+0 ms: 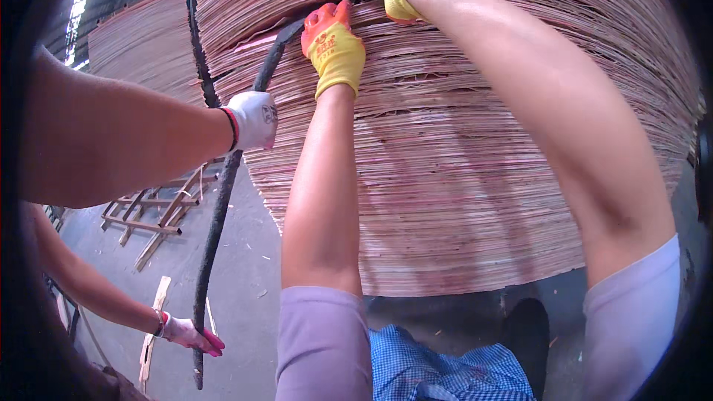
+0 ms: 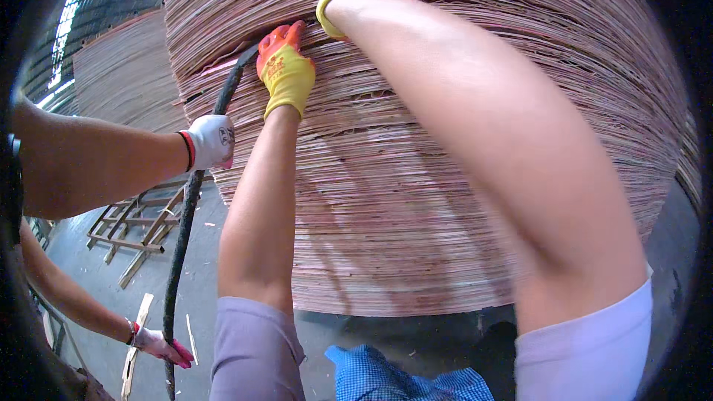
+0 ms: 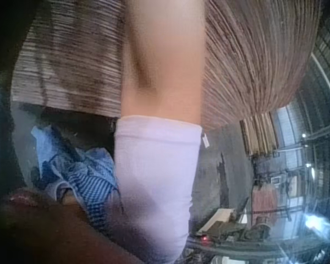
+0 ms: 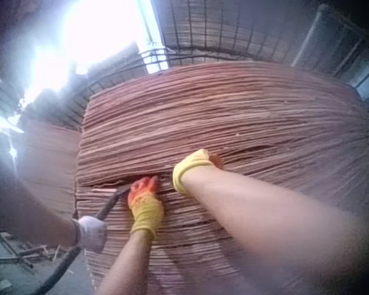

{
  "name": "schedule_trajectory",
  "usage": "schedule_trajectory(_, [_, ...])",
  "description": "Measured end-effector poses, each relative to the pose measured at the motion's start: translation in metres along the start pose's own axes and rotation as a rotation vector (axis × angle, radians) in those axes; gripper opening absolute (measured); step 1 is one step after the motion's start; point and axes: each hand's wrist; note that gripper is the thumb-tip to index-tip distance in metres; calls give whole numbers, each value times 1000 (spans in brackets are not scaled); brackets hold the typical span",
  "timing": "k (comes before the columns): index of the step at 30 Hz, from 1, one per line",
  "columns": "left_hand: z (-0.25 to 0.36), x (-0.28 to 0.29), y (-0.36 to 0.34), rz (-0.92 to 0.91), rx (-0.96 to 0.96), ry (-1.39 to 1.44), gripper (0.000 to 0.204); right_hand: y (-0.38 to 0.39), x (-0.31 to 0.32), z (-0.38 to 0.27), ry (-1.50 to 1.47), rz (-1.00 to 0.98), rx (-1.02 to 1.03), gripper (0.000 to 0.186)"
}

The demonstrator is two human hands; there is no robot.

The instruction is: Trimming the edges and separating layers of a large stack of plywood sheets using scissors.

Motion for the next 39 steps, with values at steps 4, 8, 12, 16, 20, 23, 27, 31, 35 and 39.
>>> schedule_trajectory(4, [16, 6, -3, -126, 16, 10, 64, -55, -26, 7, 93, -220, 10, 53])
schedule_trajectory(8, [4, 1, -5, -72, 6, 7, 65, -29, -23, 12, -17, -79, 101, 47])
schedule_trajectory(12, [6, -2, -6, -35, 5, 12, 65, -2, -10, 15, -191, 79, 4, 38])
schedule_trajectory(16, [15, -5, -1, -39, 16, 34, 61, -2, -27, 12, -125, 192, -43, 39])
schedule_trajectory(20, [-12, -12, 7, 88, -46, 42, 57, 1, -19, 3, -150, 216, 55, 37])
schedule_trajectory(23, [-13, -13, 10, 119, -89, 86, 58, 2, -7, 7, -176, 116, 141, 34])
schedule_trajectory(27, [3, -16, 7, 153, -58, 45, 54, -2, -12, -10, -111, 377, 11, 35])
schedule_trajectory(31, [3, -37, 15, 241, -138, 104, 47, -38, -35, -8, -141, 164, -53, 39])
schedule_trajectory(35, [-30, -39, 5, 226, -117, 13, 48, 57, -1, 67, -415, 35, 82, 18])
schedule_trajectory(39, [-3, -38, 2, 199, -138, 33, 49, 83, -119, 172, -1307, 12, -135, 34])
Point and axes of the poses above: each hand's wrist, its own y-axis away from the middle knuckle, its own x-axis out of the back of the hand, z = x × y, and after that the axes turned 10 degrees about z, right-handed
